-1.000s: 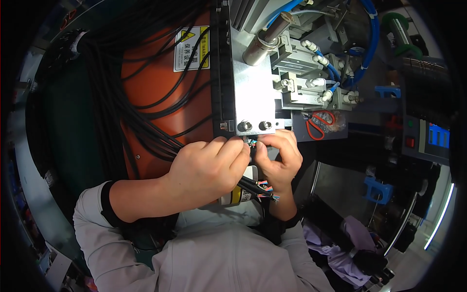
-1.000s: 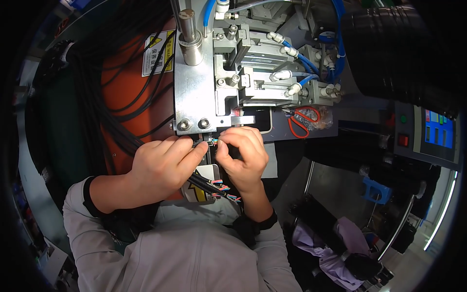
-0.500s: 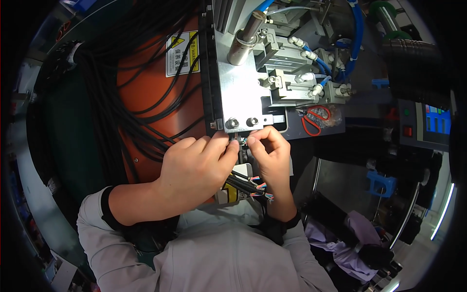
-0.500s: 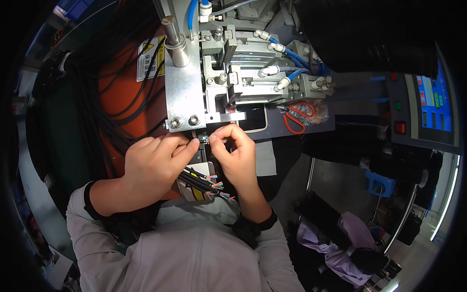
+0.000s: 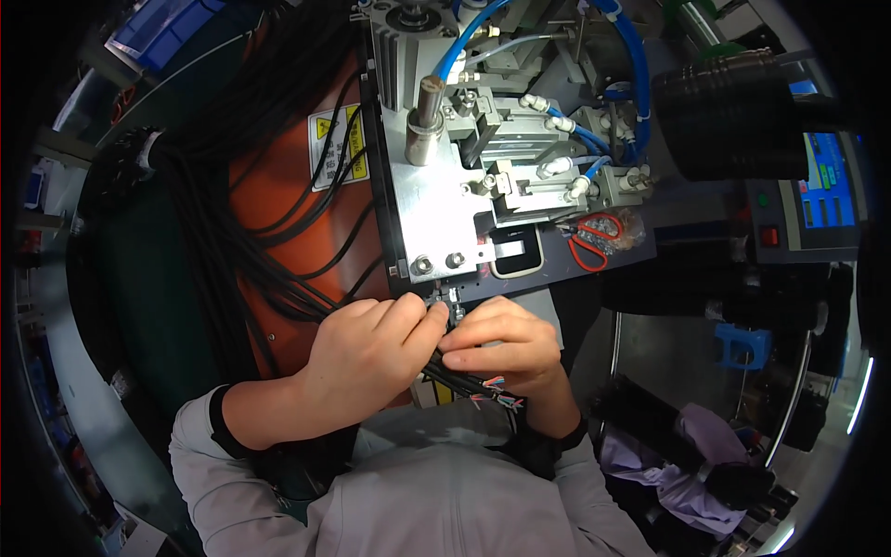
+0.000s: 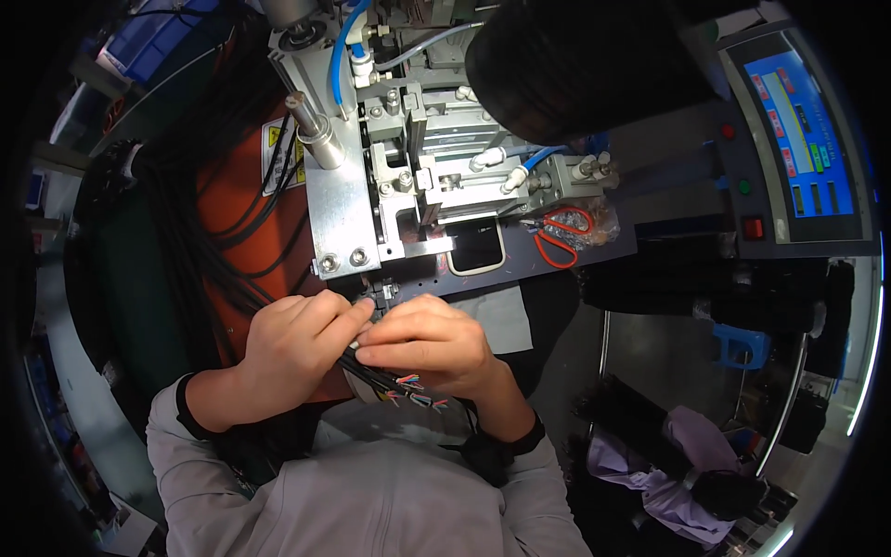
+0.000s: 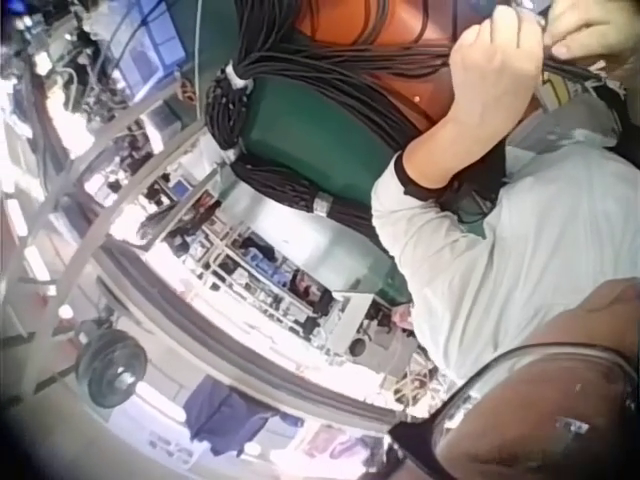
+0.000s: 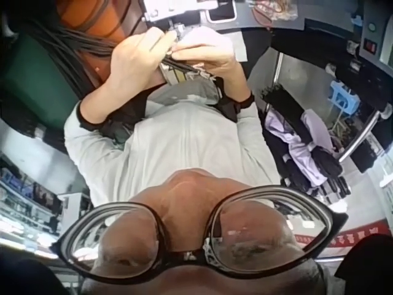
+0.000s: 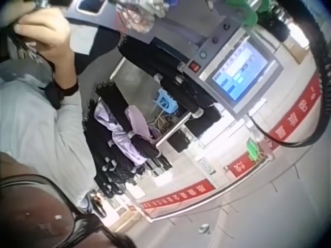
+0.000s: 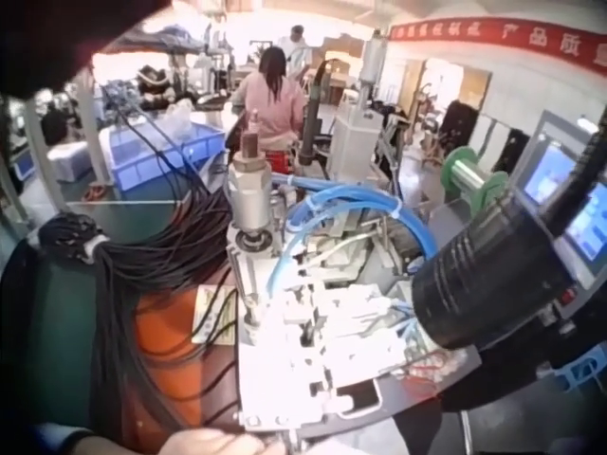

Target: Assembling wire harnesses by inserting wires into an automated processing machine.

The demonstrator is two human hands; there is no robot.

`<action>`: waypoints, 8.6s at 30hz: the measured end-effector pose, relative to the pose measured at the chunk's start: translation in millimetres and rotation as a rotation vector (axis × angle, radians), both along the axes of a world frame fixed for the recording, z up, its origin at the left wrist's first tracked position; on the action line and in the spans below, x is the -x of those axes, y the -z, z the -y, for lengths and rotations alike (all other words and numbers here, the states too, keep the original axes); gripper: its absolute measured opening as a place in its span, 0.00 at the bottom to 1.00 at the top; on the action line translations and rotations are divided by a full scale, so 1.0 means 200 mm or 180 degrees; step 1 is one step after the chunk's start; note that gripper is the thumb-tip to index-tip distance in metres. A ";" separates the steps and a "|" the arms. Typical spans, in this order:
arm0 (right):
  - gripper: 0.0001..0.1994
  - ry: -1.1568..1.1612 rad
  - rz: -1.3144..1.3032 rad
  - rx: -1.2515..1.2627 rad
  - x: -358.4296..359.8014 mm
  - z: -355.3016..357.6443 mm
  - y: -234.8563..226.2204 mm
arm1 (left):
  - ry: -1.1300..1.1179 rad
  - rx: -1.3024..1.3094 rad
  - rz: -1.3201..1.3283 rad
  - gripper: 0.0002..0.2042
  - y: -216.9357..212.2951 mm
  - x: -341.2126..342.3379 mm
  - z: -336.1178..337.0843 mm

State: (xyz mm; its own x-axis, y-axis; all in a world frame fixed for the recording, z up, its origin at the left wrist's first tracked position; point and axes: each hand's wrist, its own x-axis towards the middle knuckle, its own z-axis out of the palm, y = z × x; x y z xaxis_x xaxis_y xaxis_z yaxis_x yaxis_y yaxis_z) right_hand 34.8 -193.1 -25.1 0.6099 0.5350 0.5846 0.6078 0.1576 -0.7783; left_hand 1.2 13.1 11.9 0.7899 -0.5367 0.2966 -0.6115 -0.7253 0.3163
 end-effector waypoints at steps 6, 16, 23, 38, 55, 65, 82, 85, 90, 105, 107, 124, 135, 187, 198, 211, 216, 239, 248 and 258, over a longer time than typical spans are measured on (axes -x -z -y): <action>0.10 0.0570 -0.0163 -0.0270 0.05 -0.02 0.00 | 0.0311 0.0376 0.0664 0.16 -0.03 -0.05 0.01; 0.10 0.1260 -0.0287 -0.0017 0.07 -0.10 -0.05 | 0.0292 0.0812 0.0785 0.13 -0.02 -0.05 -0.01; 0.08 0.1800 -0.0114 -0.0238 0.05 -0.15 -0.08 | 0.0083 0.1001 0.1025 0.08 0.01 -0.04 0.02; 0.06 0.1718 -0.0475 0.0557 0.05 -0.09 -0.09 | 0.0098 0.0295 0.0904 0.13 0.02 -0.02 0.01; 0.04 0.1811 -0.0445 0.1169 0.07 -0.04 -0.03 | 0.0272 -0.0016 0.0921 0.14 0.07 -0.01 0.04; 0.05 0.0165 -0.3908 -0.0294 0.00 0.06 -0.01 | 0.0265 0.0206 0.1279 0.12 0.07 -0.02 0.04; 0.04 0.1916 -0.0229 0.1188 0.01 -0.09 0.05 | -0.0213 -0.0655 0.0637 0.12 0.06 0.01 0.09; 0.04 0.1999 -0.0379 0.0922 0.02 -0.11 0.10 | -0.0188 -0.0565 0.0639 0.11 0.06 0.01 0.08; 0.03 0.1581 -0.2269 0.0201 0.04 -0.08 0.17 | -0.0144 -0.0337 0.0683 0.11 0.07 -0.02 0.07; 0.09 0.0853 -0.0467 0.0134 -0.04 0.02 0.07 | -0.0664 -0.1160 0.0385 0.14 -0.01 0.04 0.03; 0.08 -0.0169 -0.0435 -0.0056 -0.03 0.07 0.02 | -0.0359 -0.0713 -0.0020 0.14 0.03 0.04 -0.01; 0.10 0.0893 -0.1210 -0.0259 0.05 -0.07 -0.09 | 0.0120 0.0834 0.0745 0.14 -0.01 -0.02 0.00; 0.12 0.1461 -0.0281 -0.0491 0.08 -0.08 -0.10 | 0.0176 0.1156 0.0611 0.15 -0.01 0.02 0.02; 0.03 0.1752 -0.0193 0.1425 0.02 -0.07 0.01 | -0.0320 -0.0653 0.0663 0.14 0.05 0.03 0.07; 0.04 0.1607 -0.2467 0.0427 0.04 -0.07 0.16 | -0.0202 -0.0301 0.0655 0.11 0.07 -0.01 0.06; 0.04 0.1705 -0.1718 0.0515 0.02 -0.06 0.12 | -0.0262 -0.0457 0.0369 0.13 0.01 0.03 0.03; 0.05 0.1697 -0.0664 0.0362 -0.02 0.01 0.04 | -0.0487 -0.0869 0.0116 0.14 -0.02 0.05 0.02; 0.10 0.1695 0.0248 -0.0115 0.01 -0.10 -0.10 | 0.0091 0.0968 0.0794 0.11 0.01 -0.04 0.03; 0.11 0.1353 -0.0535 -0.0370 0.04 -0.10 -0.09 | 0.0149 0.1060 0.0461 0.15 0.02 -0.02 0.03; 0.11 0.1360 -0.0767 -0.0268 0.02 -0.08 -0.10 | 0.0178 0.1266 0.0102 0.07 0.00 -0.02 0.03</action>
State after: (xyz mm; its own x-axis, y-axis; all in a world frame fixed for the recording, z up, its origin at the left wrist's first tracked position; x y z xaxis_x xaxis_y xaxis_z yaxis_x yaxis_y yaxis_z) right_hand 30.1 -176.7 -5.8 0.8874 0.1646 0.4306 0.4363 0.0020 -0.8998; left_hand 5.7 6.8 10.9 0.7497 -0.4171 0.5138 -0.6608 -0.5153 0.5458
